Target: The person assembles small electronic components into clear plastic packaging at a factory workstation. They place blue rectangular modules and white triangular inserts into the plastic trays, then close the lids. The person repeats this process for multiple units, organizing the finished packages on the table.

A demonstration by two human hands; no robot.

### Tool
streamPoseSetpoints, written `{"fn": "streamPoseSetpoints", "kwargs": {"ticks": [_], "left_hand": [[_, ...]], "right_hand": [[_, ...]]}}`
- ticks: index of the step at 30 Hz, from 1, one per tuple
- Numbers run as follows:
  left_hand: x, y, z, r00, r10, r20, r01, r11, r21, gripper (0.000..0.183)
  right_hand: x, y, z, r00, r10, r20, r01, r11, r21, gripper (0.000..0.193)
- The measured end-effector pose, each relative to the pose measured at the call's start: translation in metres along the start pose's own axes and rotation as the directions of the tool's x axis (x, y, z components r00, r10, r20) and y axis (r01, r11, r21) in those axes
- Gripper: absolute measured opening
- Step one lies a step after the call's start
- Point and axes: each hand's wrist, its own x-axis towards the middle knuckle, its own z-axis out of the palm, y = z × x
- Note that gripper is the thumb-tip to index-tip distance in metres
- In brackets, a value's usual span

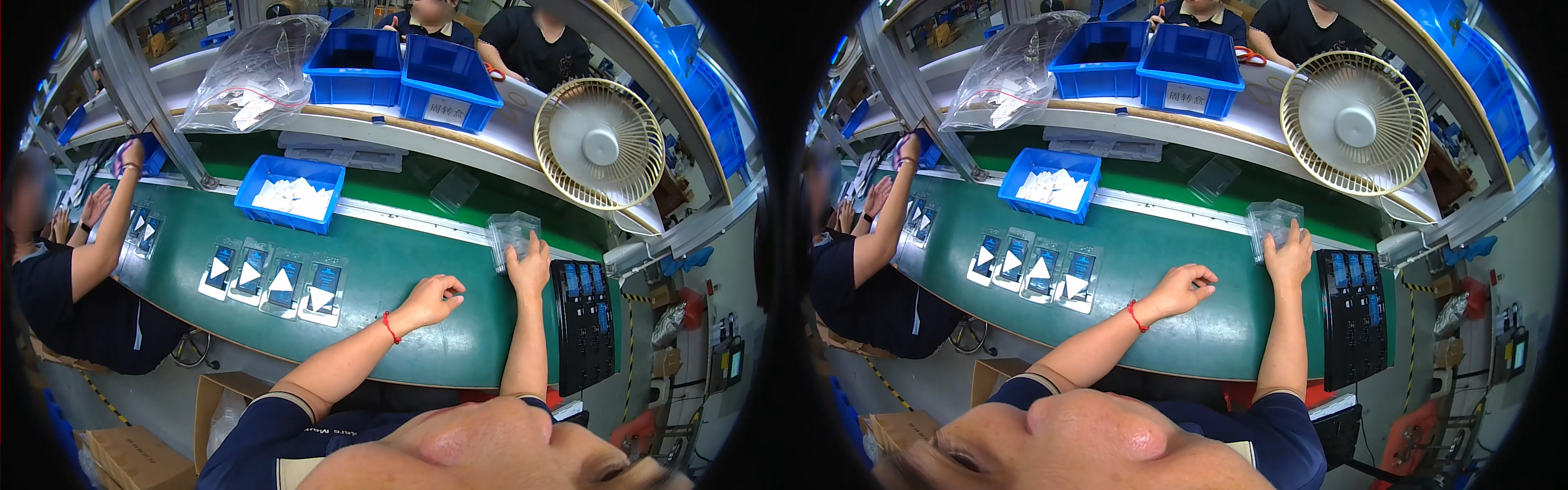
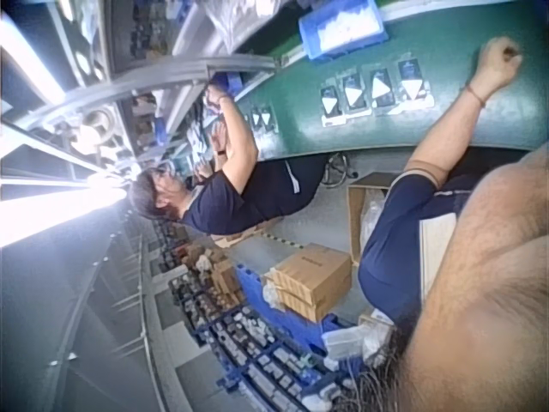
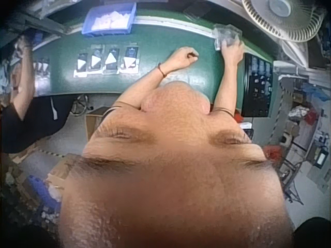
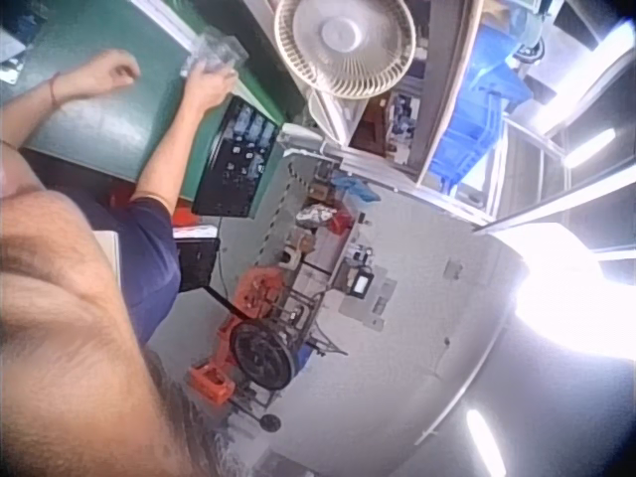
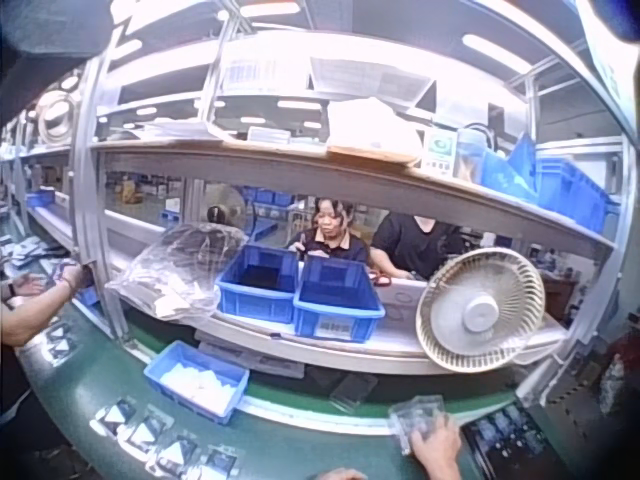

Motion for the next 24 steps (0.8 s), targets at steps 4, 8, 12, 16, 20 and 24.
{"fn": "streamPoseSetpoints", "kwargs": {"ticks": [4, 8, 12, 16, 20, 24], "left_hand": [[0.0, -0.0001, 0.0002, 1.0, 0.0, 0.002, 0.0, 1.0, -0.001, 0.018], [0.0004, -0.0004, 0.0008, 1.0, -0.004, 0.001, 0.004, 1.0, 0.003, 0.018], [-0.0002, -0.002, 0.001, 1.0, 0.014, -0.003, -0.013, 1.0, 0.01, 0.018], [-0.0008, 0.0004, -0.0001, 1.0, 0.009, 0.002, -0.009, 1.0, -0.01, 0.018], [-0.0013, -0.0002, 0.0005, 1.0, 0.013, -0.006, -0.013, 1.0, -0.008, 0.018], [0.0009, -0.0011, -0.0001, 1.0, 0.009, -0.009, -0.009, 1.0, -0.002, 0.018]], "right_hand": [[0.0004, 0.003, 0.0025, 1.0, -0.026, -0.013, 0.026, 1.0, 0.012, 0.066], [-0.0003, 0.0041, 0.0042, 0.999, -0.029, -0.022, 0.03, 1.0, 0.004, 0.066], [-0.0003, 0.0026, 0.0036, 0.999, -0.028, -0.026, 0.028, 1.0, -0.003, 0.065], [-0.0001, 0.0009, 0.001, 1.0, -0.018, -0.013, 0.018, 1.0, 0.001, 0.065], [-0.0002, 0.0032, 0.0028, 0.999, -0.025, -0.033, 0.025, 1.0, 0.014, 0.065], [0.0012, 0.0041, 0.0019, 0.999, -0.009, -0.04, 0.01, 1.0, 0.025, 0.065]]}}
